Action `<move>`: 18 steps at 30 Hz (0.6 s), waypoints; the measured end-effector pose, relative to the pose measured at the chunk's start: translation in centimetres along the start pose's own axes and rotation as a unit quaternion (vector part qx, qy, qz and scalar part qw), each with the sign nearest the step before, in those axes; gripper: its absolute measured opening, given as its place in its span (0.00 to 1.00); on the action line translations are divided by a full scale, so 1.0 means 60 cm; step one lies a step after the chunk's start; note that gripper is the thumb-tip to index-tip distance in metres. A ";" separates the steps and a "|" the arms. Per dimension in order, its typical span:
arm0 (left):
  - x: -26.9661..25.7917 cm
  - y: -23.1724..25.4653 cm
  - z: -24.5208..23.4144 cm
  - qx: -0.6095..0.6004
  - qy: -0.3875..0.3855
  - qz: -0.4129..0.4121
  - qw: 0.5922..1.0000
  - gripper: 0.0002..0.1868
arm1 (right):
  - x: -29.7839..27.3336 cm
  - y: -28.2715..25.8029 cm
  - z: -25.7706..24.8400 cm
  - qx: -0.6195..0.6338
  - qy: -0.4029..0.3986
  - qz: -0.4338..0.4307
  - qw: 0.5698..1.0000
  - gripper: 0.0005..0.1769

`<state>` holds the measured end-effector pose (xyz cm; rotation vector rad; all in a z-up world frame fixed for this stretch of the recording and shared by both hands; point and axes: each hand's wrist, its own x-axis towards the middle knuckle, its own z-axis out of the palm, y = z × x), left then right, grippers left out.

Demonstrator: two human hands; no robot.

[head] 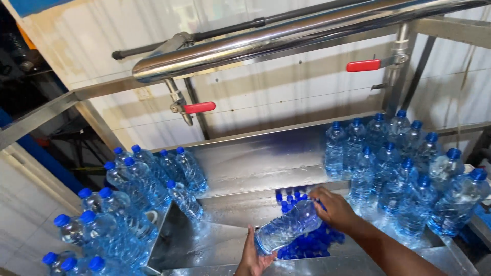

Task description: The person fills clear plastic water bottles with water from a wall-mounted tap. They pick up a bottle, place it under the spout, and fill it before moving it to a collection area on the metal counter.

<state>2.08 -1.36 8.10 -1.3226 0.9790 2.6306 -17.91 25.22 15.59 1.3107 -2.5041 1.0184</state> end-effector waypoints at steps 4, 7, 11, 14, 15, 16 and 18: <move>0.002 0.037 -0.096 -0.070 -0.055 0.216 0.972 0.20 | 0.012 -0.067 0.090 0.140 0.094 0.229 0.959 0.29; -0.044 0.079 -0.153 -0.005 -0.030 0.267 0.963 0.30 | 0.032 -0.097 0.112 0.474 0.003 0.504 0.722 0.25; -0.101 0.116 -0.198 -0.114 0.032 0.258 0.959 0.20 | 0.047 -0.172 0.126 0.390 -0.026 0.258 0.884 0.27; -0.084 0.137 -0.253 -0.115 0.077 0.243 0.960 0.20 | 0.086 -0.131 0.182 0.092 -0.017 -0.003 0.996 0.30; -0.063 0.140 -0.283 -0.106 0.075 0.243 0.961 0.21 | 0.101 -0.103 0.214 -0.071 0.009 -0.205 0.976 0.35; -0.078 0.148 -0.277 -0.109 0.077 0.245 0.960 0.21 | 0.115 -0.131 0.215 -0.070 0.008 -0.209 0.975 0.35; -0.111 0.154 -0.271 -0.049 0.101 0.194 0.975 0.26 | 0.138 -0.189 0.221 -0.007 0.013 -0.102 0.995 0.30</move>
